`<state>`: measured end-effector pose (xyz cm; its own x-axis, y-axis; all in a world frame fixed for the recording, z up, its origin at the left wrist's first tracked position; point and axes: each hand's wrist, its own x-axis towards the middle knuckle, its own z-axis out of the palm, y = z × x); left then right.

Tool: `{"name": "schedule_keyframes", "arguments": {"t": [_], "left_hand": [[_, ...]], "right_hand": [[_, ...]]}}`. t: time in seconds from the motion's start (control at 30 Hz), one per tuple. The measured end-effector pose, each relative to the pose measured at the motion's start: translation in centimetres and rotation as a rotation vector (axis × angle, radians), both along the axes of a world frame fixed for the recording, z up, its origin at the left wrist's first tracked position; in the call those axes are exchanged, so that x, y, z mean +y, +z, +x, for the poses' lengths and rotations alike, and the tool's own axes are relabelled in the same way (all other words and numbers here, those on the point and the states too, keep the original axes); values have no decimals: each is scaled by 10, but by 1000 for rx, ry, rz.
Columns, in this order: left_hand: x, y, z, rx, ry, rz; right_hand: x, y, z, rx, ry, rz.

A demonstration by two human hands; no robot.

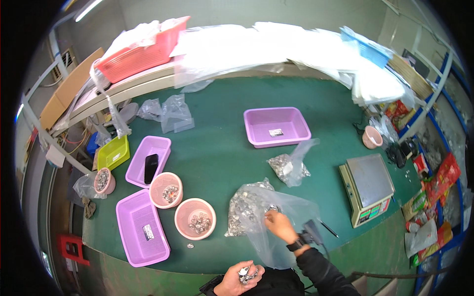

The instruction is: Writing notes and weighing bags of small metal parts on an electronic scale.

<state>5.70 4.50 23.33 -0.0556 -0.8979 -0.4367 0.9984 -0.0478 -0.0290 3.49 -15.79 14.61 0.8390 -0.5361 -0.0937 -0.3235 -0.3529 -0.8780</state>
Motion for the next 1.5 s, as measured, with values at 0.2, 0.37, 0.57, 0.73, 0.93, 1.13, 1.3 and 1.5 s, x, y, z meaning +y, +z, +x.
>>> {"name": "schedule_keyframes", "arguments": {"t": [0.2,0.37,0.57,0.73,0.93,1.13,1.3,1.5], "left_hand": [[8,0,-4,-39,138,137],[12,-10,3,-136,163,112],[10,-14,12,-97,211,159],[10,-16,15,-94,261,148],[16,-21,14,34,326,11],[6,-7,10,39,303,54],[-17,4,2,156,188,-73],[-26,0,-7,188,76,-61]], "right_hand": [[25,-76,37,164,-77,-335],[28,-56,21,62,98,-871],[-10,-60,19,-53,-60,434],[-6,-60,43,-95,123,-386],[-2,-49,54,28,226,-509],[-6,13,-2,-396,-129,1422],[19,103,-52,-443,117,1019],[39,150,-63,-322,397,-100]]}}
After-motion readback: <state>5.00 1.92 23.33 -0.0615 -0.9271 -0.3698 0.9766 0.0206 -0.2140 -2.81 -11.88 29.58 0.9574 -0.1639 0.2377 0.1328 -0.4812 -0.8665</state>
